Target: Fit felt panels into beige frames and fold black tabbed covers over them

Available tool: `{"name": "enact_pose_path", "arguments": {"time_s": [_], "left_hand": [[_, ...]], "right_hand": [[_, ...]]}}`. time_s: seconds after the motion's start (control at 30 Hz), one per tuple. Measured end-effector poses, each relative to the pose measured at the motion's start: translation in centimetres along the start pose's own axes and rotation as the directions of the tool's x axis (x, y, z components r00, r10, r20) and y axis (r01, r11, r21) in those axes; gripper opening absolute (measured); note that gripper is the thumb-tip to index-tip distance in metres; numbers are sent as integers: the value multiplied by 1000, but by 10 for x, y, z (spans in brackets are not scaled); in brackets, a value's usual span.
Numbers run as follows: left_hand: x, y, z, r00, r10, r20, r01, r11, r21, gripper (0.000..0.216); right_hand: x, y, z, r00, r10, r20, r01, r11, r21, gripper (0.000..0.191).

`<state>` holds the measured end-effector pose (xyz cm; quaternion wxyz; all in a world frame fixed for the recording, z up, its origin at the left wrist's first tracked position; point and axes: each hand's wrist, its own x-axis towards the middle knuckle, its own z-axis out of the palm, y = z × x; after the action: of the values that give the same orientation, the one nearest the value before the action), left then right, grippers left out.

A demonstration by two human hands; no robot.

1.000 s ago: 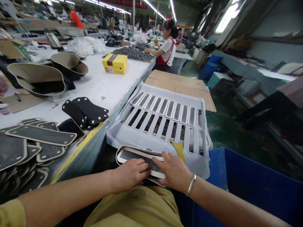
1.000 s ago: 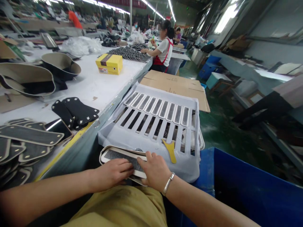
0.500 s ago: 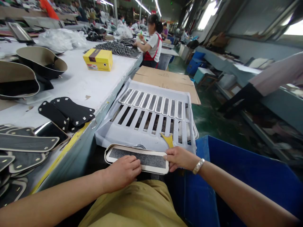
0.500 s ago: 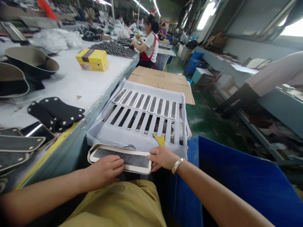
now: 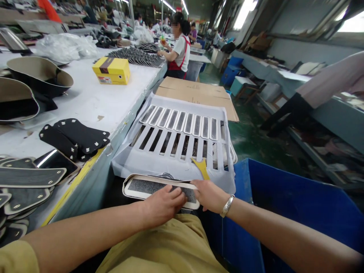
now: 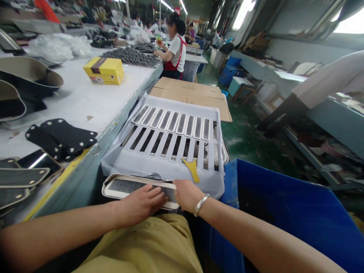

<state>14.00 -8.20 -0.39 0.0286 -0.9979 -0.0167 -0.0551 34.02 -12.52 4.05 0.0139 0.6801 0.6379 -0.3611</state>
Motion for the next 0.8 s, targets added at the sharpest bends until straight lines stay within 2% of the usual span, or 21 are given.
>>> {"name": "enact_pose_path", "arguments": {"time_s": [0.1, 0.2, 0.4, 0.5, 0.63, 0.73, 0.8], "left_hand": [[1, 3, 2, 999, 31, -18, -31, 1000, 1, 29], [2, 3, 3, 1000, -12, -14, 12, 1000, -14, 33], [4, -2, 5, 998, -58, -37, 54, 992, -110, 33], [2, -3, 7, 995, -89, -53, 81, 986, -149, 32], [1, -3, 5, 995, -90, -34, 83, 981, -174, 39], [6, -2, -1, 996, -81, 27, 85, 978, -193, 60], [10, -2, -3, 996, -74, 56, 83, 980, -183, 63]], "right_hand": [[1, -8, -6, 1000, -22, 18, 23, 999, -36, 40], [2, -5, -10, 995, 22, 97, -35, 991, 129, 52], [-3, 2, -2, 989, 120, 86, -144, 908, 392, 59], [-10, 1, 8, 990, 129, 49, -135, 818, 559, 67], [-23, 3, 24, 985, 173, -28, -89, 630, 772, 73], [-33, 8, 29, 972, 228, -55, -79, 538, 839, 72], [-37, 13, 27, 962, 265, -72, -71, 494, 867, 69]]}}
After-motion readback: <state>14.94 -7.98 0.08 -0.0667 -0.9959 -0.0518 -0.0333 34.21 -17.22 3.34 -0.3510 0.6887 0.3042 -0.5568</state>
